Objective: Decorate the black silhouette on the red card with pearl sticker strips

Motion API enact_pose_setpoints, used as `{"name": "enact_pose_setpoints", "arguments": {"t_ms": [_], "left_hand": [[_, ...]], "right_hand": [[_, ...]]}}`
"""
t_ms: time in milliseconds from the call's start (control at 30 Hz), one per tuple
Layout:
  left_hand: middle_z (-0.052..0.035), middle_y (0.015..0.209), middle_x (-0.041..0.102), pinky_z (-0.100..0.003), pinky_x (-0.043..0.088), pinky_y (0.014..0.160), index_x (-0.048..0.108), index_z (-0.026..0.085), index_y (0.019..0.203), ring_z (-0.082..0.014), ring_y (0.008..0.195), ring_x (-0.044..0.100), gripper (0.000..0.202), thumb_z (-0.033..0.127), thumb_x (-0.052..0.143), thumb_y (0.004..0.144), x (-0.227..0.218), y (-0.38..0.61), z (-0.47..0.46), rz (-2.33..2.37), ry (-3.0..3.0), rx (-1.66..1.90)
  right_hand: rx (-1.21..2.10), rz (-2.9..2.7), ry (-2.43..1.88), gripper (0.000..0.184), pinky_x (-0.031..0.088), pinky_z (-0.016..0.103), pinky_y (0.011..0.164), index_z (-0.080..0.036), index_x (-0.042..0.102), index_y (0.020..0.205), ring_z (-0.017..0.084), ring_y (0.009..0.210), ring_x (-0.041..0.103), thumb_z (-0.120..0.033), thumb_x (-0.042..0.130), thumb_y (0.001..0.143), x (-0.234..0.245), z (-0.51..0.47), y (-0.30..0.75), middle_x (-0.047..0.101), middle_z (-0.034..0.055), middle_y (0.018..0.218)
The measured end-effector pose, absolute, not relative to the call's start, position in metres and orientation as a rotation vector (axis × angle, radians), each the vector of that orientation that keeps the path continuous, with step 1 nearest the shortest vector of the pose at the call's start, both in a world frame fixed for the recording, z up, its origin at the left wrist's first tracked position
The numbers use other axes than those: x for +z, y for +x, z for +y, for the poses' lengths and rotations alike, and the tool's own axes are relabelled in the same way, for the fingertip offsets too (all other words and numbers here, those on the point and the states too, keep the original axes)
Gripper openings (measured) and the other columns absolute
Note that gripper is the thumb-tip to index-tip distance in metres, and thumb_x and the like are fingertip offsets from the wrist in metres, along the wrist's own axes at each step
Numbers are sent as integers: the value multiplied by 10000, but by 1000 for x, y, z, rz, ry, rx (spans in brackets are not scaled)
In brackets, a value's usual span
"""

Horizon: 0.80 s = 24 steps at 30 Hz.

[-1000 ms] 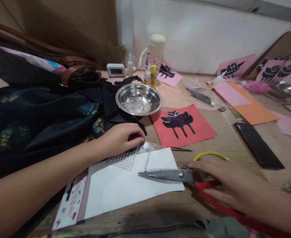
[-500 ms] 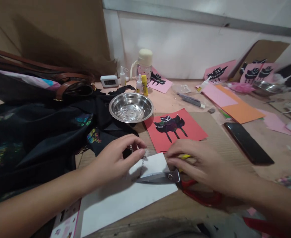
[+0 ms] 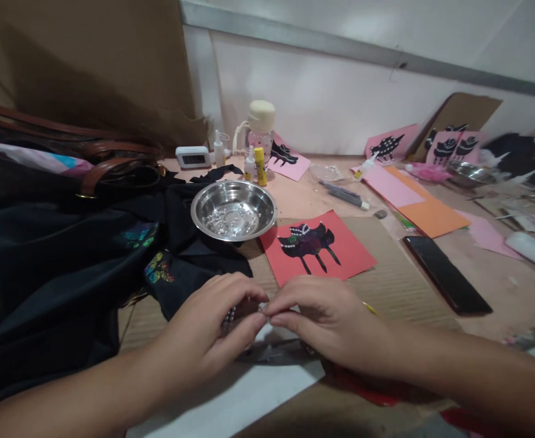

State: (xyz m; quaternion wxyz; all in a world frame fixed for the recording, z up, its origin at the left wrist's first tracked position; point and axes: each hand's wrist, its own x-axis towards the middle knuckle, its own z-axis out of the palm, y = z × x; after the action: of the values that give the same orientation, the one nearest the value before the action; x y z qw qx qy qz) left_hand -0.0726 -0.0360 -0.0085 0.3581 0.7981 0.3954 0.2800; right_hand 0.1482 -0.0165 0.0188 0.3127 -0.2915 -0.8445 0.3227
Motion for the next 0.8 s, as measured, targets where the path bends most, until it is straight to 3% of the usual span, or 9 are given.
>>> {"name": "enact_pose_setpoints", "arguments": {"t_ms": [233,400,533,800], "left_hand": [[11,1006,670,-317,479,759,550,296,1139,-192,904,608,188,279,572,953,-16,-75,-33,985,2226,704],[-11,1045,713,-305,518,804,612,270,1109,-197,939,657,175,267,597,934,-17,-82,-21,1048,2362,711],[-13,1007,733,-307,535,781,642,271,1067,-205,909,684,142,292,582,940,-23,-86,-8,1136,2393,710],[41,1015,736,-275,540,755,595,333,1119,-178,888,690,233,259,618,900,-37,-92,1,1151,2400,757]], "right_hand": [[937,-2218,-831,85,521,177,670,-166,736,924,101,703,688,-191,655,916,11,-15,159,767,21,813],[602,-2324,-1071,112,539,279,765,-206,727,944,158,837,701,-203,615,938,7,29,194,768,38,900],[306,-2421,-1118,120,551,314,743,-184,701,981,179,829,699,-192,582,964,-12,72,217,759,60,927],[192,-2555,-913,146,526,323,705,-163,669,992,197,807,662,-211,531,1001,-43,89,222,724,86,889]]}}
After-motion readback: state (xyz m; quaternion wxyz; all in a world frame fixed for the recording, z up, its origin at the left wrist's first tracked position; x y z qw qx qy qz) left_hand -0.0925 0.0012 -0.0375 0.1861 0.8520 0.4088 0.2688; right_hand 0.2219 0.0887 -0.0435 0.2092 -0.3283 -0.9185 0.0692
